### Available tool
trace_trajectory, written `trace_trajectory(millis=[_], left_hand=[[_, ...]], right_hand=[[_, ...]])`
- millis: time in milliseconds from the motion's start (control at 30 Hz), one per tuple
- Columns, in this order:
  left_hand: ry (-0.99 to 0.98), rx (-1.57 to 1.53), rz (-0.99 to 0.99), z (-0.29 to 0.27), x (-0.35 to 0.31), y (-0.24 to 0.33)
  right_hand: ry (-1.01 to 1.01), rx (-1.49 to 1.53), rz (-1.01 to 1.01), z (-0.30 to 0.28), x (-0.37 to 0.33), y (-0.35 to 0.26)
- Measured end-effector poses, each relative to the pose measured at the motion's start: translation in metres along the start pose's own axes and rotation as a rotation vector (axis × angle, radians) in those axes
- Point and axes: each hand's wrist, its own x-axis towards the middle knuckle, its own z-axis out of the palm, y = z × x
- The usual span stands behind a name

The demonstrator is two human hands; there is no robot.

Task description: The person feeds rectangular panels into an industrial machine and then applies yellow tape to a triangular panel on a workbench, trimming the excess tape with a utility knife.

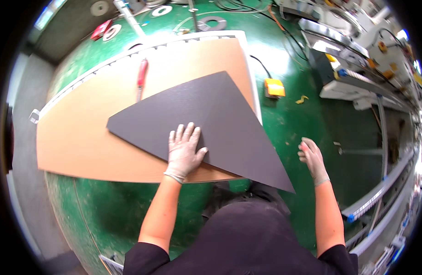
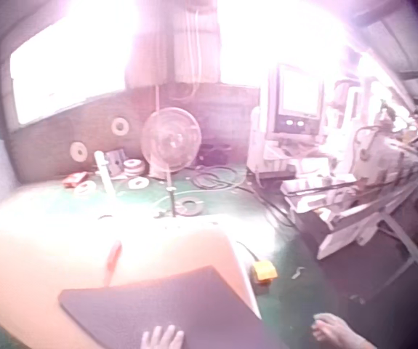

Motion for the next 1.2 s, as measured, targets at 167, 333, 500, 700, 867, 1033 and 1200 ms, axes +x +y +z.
trace_trajectory(millis=[167,333,500,700,867,1033,1200], left_hand=[[-0.073,0.024,-0.219,0.003,-0.002,0.031],[0.073,0.065,-0.518,0.032,0.018,0.065],[0.322,0.035,-0.737,0.068,0.021,0.066],[0.427,0.0,-0.75,0.066,0.027,0.076],[0.483,-0.013,-0.75,0.07,0.022,0.082],[0.496,0.0,-0.724,0.065,0.018,0.067],[0.487,-0.011,-0.718,0.057,0.021,0.046]], right_hand=[[-0.248,-0.099,-0.007,-0.025,0.017,0.032],[-0.492,-0.367,-0.496,-0.01,0.032,0.024],[-0.619,-0.664,-0.941,0.025,0.04,-0.035],[-0.618,-0.854,-1.24,0.092,0.109,-0.08],[-0.559,-1.09,-1.338,0.151,0.122,-0.094],[-0.589,-1.117,-1.366,0.177,0.119,-0.098],[-0.602,-1.109,-1.341,0.198,0.117,-0.104]])
